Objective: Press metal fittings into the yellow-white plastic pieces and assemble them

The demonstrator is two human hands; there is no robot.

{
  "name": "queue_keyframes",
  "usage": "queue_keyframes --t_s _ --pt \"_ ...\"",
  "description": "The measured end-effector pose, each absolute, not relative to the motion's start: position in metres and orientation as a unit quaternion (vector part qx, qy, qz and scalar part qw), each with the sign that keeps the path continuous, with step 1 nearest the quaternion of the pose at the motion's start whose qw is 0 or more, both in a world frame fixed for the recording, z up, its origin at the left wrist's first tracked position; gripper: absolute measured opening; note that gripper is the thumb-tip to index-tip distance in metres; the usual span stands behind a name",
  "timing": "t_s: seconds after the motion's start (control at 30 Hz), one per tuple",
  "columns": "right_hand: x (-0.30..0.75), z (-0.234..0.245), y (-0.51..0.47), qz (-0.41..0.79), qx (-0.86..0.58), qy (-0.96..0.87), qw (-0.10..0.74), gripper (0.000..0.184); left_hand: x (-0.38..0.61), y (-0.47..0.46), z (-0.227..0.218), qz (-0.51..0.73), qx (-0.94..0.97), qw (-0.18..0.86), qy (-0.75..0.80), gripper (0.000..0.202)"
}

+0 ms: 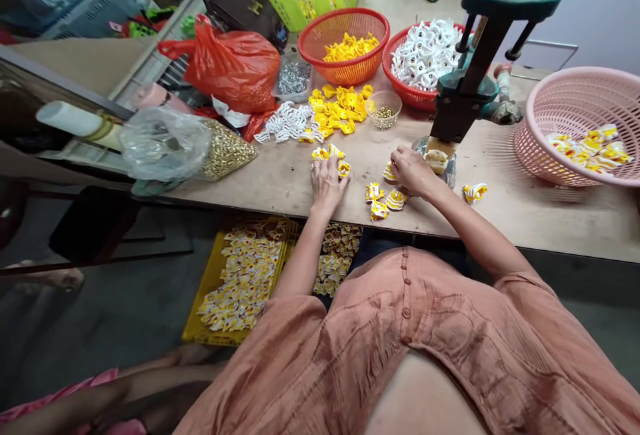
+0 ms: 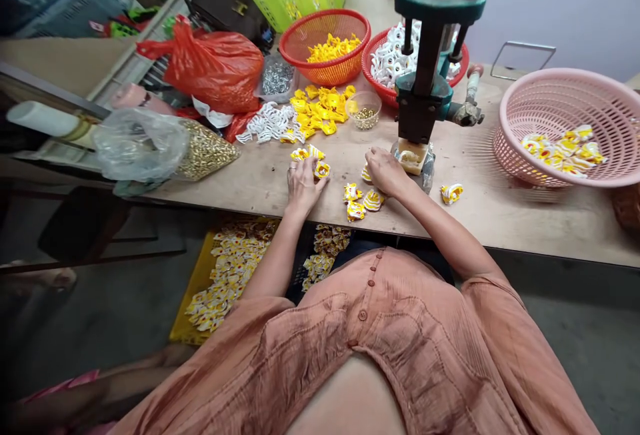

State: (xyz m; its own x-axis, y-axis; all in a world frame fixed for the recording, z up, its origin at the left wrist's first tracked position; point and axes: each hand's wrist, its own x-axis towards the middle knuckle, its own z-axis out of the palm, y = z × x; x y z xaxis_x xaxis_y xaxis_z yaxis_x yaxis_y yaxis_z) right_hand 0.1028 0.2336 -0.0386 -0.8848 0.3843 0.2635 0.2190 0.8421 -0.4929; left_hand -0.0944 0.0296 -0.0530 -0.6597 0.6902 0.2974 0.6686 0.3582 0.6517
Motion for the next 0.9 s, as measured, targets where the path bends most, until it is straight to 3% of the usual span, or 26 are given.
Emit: queue_keyframes --t_s 0.1,0.2,0.33,0.43,0.6,0.9 --pt "0.108 -0.036 0.227 0.249 -0.148 -0.935 0.207 0.009 -0.080 0.033 -0.050 0.500 0.371 0.077 0.779 0.046" --pt "0.117 -0.029 0.212 0.316 -0.107 -0.898 0.286 0.017 -0.059 0.037 -0.040 0.660 0.293 0.230 0.653 0.048" --pt "0.122 -0.024 0.187 0.407 -0.093 -0.842 0.341 0.026 -0.021 0.046 -0.024 0.717 0.255 0.365 0.536 0.045" --pt "0.129 -0.020 0.176 0.397 -0.123 -0.831 0.369 0.023 0.004 0.054 -0.017 0.723 0.260 0.371 0.522 0.053" --pt "0.147 -0.016 0.170 0.418 -0.124 -0.802 0.408 0.022 0.022 0.067 -0.020 0.734 0.215 0.376 0.524 0.050" --pt "0.158 -0.012 0.165 0.425 -0.131 -0.795 0.412 0.020 0.037 0.064 -0.021 0.692 0.240 0.373 0.570 0.064"
